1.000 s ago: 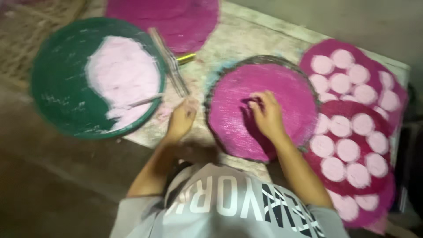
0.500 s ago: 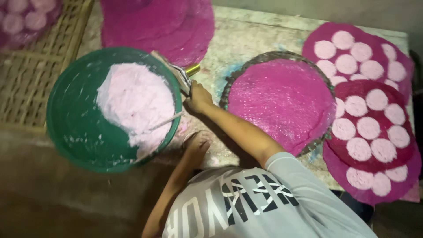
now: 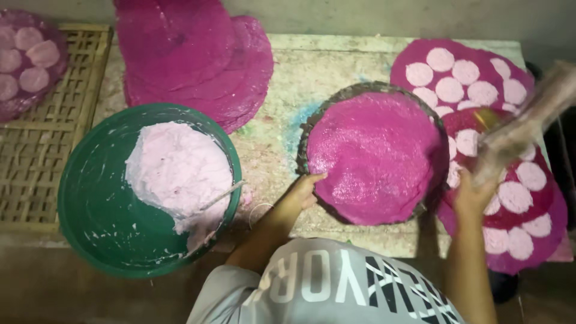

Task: The person scoops pink paste from a green basin and presses it into a handheld metal mold. They then press the mold onto a pink sheet laid on a woven tray to form circular pastes, repeating the cycle and arranging the finished circles on the tray.

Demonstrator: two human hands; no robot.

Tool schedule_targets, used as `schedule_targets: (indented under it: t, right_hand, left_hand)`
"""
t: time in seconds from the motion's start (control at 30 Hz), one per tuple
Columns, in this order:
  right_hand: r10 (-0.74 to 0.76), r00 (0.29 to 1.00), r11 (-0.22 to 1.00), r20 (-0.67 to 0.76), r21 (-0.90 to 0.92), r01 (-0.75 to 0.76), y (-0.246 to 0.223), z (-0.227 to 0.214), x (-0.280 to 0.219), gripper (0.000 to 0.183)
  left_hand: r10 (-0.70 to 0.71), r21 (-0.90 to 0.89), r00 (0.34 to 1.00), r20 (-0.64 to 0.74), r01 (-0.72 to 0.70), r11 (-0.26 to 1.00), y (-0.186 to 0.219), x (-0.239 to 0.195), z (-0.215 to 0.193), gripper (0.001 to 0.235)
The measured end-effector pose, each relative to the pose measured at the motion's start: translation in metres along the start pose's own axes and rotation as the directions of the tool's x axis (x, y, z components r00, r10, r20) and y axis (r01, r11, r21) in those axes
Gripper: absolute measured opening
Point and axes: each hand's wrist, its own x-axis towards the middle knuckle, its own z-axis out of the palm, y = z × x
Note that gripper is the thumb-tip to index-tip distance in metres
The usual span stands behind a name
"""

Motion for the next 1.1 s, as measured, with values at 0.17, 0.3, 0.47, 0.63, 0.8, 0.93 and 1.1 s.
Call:
schedule_targets:
  t: [0.17, 0.3, 0.47, 0.63, 0.8, 0.93, 1.1]
  right_hand:
    - [0.051, 0.997, 0.976, -0.061, 0.216, -0.036, 0.030, -0.018, -0.028, 0.084]
    - [0.168, 0.986, 0.960, 0.021, 0.222, -0.168, 0.033, 0.024, -0.025, 0.083]
    - [0.083, 0.990, 0.932, 0.115, 0.343, -0.118, 0.041, 0.085, -0.011, 0.079]
    - [0.097, 0.967, 0.856, 0.235, 0.475, -0.202, 0.037, 0.126, -0.027, 0.070]
    - [0.344, 0.927, 0.668, 0.149, 0.654, -0.354, 0.022, 0.119, -0.038, 0.062]
    - [0.395, 0.915, 0.477, 0.085, 0.832, -0.283, 0.035, 0.077, -0.033, 0.064]
    - [0.314, 0.945, 0.855, -0.087, 0.458, -0.242, 0.047, 0.024, -0.053, 0.068]
  left_hand:
    - [0.092, -0.068, 0.995, -0.041, -0.095, 0.993, 0.035, -0.042, -0.029, 0.047]
    - [0.051, -0.185, 0.998, 0.045, -0.041, 0.982, 0.078, -0.091, -0.050, 0.046]
    - [0.520, 0.122, 0.852, -0.064, -0.510, 0.851, 0.088, -0.120, -0.038, 0.043]
    - [0.521, 0.022, 0.844, -0.128, -0.523, 0.852, 0.081, -0.124, -0.025, 0.044]
    - [0.141, -0.091, 0.983, -0.117, -0.152, 0.984, 0.071, -0.110, -0.026, 0.050]
    - [0.351, 0.046, 0.929, -0.113, -0.348, 0.936, 0.040, -0.089, -0.015, 0.053]
    - [0.446, 0.490, 0.842, -0.304, -0.263, 0.831, 0.023, -0.093, -0.001, 0.049]
